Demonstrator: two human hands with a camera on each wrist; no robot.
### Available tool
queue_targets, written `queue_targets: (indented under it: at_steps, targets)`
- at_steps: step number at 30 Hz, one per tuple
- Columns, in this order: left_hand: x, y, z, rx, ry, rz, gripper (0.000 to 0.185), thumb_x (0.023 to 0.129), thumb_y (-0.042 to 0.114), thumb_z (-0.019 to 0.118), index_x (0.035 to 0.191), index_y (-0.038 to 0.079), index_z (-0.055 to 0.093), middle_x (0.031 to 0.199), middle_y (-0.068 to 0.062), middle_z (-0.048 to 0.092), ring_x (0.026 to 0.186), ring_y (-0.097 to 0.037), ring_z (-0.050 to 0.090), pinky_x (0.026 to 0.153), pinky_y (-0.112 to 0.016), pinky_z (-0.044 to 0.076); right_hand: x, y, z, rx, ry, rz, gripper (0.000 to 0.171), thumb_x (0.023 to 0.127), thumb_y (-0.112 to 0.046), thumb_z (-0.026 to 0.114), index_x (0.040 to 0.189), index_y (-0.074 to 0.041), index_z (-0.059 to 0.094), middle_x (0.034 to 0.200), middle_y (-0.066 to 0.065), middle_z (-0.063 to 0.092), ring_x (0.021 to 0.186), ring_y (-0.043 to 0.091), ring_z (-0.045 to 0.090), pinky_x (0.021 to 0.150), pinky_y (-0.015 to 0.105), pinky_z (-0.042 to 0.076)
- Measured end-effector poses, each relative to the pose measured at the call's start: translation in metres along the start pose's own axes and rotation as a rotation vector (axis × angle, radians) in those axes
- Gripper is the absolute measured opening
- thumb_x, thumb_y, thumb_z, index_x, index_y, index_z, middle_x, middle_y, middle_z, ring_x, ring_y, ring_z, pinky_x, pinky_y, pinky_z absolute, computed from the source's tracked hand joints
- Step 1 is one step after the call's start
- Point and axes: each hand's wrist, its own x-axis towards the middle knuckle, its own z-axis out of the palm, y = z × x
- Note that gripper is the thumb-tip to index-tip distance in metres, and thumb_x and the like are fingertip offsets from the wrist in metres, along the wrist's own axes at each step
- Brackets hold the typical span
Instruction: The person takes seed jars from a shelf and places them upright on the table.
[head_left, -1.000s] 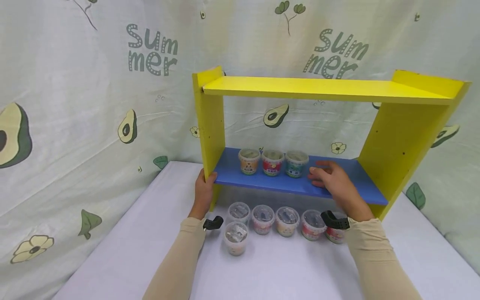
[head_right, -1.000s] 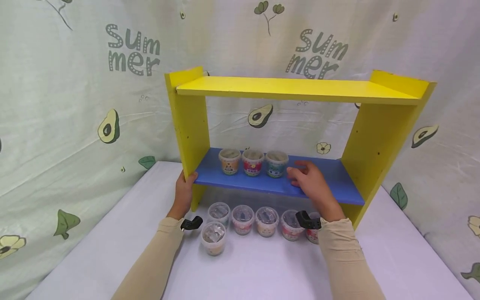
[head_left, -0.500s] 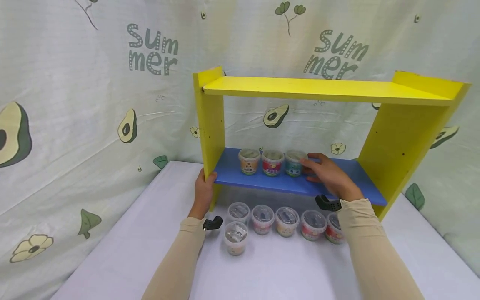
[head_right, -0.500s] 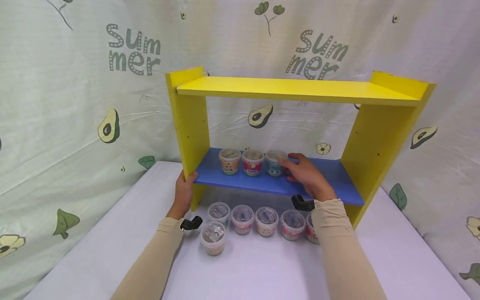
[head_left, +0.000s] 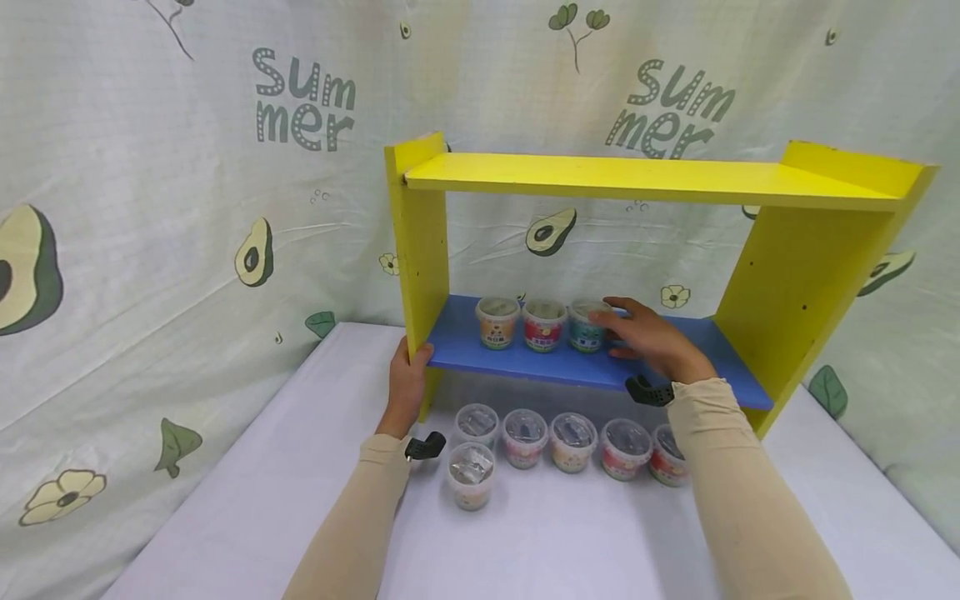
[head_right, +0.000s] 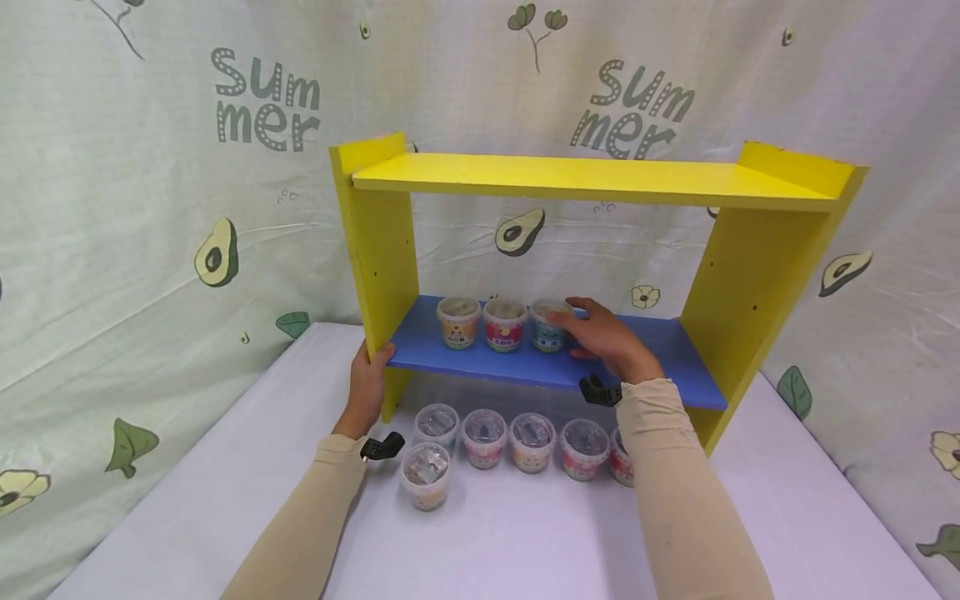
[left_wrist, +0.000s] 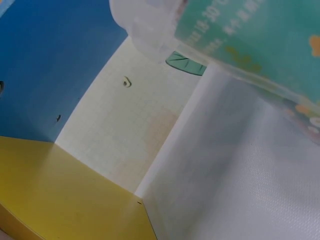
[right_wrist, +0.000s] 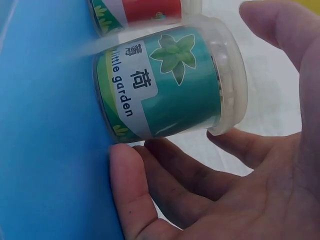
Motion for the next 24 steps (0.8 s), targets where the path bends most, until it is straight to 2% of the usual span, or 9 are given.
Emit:
queue_targets:
  at_steps: [6,9,14,20,24]
  targets:
    - [0.002,0.001,-0.001,0.020,-0.021,-0.017,0.047,0.104,0.022,0.047,0.144,-0.002,0.041,0.128,-0.018,0.051,0.110,-0.029,0.047,0.098,-0.043,0.036,0.005,-0.004,0.000,-0.049,-0.009,0.004,0.097,0.094,-0.052,0.064,0.162,-0.015,0.006,0.164,0.023,0.009,0.145,0.040,0.026,0.105,0.054,0.039]
    - [0.002,0.000,-0.002,0.013,-0.022,-0.021,0.047,0.104,0.024,0.047,0.144,-0.001,0.041,0.128,-0.018,0.050,0.111,-0.029,0.047,0.099,-0.043,0.035,0.007,-0.005,0.001,-0.076,-0.008,0.015,0.099,0.093,-0.053,0.065,0.162,-0.014,0.006,0.163,0.025,0.007,0.144,0.041,0.028,0.105,0.054,0.040]
    - [0.000,-0.001,0.001,-0.002,-0.011,-0.001,0.049,0.103,0.030,0.048,0.143,0.003,0.043,0.125,-0.016,0.051,0.110,-0.029,0.046,0.100,-0.046,0.034,0.006,-0.005,0.001,-0.088,0.010,0.010,0.101,0.092,-0.053,0.067,0.161,-0.008,0.009,0.161,0.026,0.013,0.142,0.041,0.031,0.104,0.053,0.041]
    - [0.000,-0.002,0.000,-0.002,0.026,0.029,0.046,0.100,0.030,0.050,0.137,0.002,0.047,0.117,-0.015,0.052,0.104,-0.029,0.047,0.095,-0.047,0.036,-0.001,0.003,0.003,-0.048,0.086,-0.013,0.103,0.090,-0.056,0.067,0.161,-0.008,0.009,0.163,0.022,0.013,0.141,0.037,0.035,0.101,0.048,0.045]
    - [-0.001,-0.002,0.001,-0.007,0.036,0.021,0.045,0.100,0.029,0.052,0.136,0.002,0.049,0.114,-0.013,0.052,0.102,-0.028,0.047,0.091,-0.043,0.036,-0.008,0.008,0.002,0.056,0.126,-0.027,0.100,0.092,-0.057,0.064,0.162,-0.012,0.008,0.165,0.015,0.010,0.142,0.036,0.033,0.098,0.045,0.048]
